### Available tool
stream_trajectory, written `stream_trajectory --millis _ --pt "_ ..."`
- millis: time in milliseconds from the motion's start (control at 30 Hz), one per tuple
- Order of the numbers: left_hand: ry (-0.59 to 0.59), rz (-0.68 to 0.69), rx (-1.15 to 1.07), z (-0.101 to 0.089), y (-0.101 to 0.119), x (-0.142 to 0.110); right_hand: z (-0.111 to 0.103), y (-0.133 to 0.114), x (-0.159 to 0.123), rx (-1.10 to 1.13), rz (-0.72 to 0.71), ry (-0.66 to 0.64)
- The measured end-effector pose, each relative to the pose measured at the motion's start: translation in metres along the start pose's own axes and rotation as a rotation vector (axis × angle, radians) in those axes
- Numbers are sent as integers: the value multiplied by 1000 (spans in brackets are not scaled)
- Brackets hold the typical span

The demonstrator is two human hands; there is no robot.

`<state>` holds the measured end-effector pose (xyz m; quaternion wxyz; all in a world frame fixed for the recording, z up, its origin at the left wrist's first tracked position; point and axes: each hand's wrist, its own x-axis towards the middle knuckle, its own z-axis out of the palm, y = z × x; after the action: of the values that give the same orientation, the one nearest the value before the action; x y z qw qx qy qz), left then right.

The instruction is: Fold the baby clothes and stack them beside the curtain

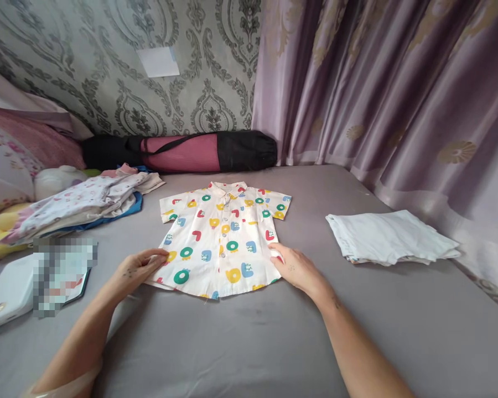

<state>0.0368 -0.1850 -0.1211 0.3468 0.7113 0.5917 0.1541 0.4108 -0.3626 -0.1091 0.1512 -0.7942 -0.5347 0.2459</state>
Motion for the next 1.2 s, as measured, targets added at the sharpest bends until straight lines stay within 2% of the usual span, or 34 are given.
stream_trajectory --millis 100,167,233,300,333,400,467,533,633,733,933,1200 --pt "-114 60 42 -12 0 -5 -13 1 -8 0 -39 -66" --pt "-154 72 167 -22 4 -9 -24 1 -10 -7 -96 -158" --pt "-125 87 345 -26 15 -14 -31 -2 -6 -59 -147 -222" --pt "-34 138 493 -21 34 -18 -31 -12 6 -121 -190 -168" --pt "10 187 527 -14 45 -20 -28 -19 14 -146 -219 -99" --pt "-4 372 512 11 69 -23 -15 -33 32 -200 -302 69" --pt "-67 570 463 44 91 -22 3 -46 50 -301 -367 119" --pt "-87 701 468 79 104 -19 22 -54 66 -364 -321 106" --pt "-4 657 538 120 108 -15 42 -57 85 -389 -249 96" --pt "1 623 574 138 100 -15 47 -57 102 -404 -232 102" --pt "9 628 609 137 95 -19 39 -66 146 -428 -194 91" --pt "2 651 553 137 95 -18 33 -82 208 -428 -112 88"
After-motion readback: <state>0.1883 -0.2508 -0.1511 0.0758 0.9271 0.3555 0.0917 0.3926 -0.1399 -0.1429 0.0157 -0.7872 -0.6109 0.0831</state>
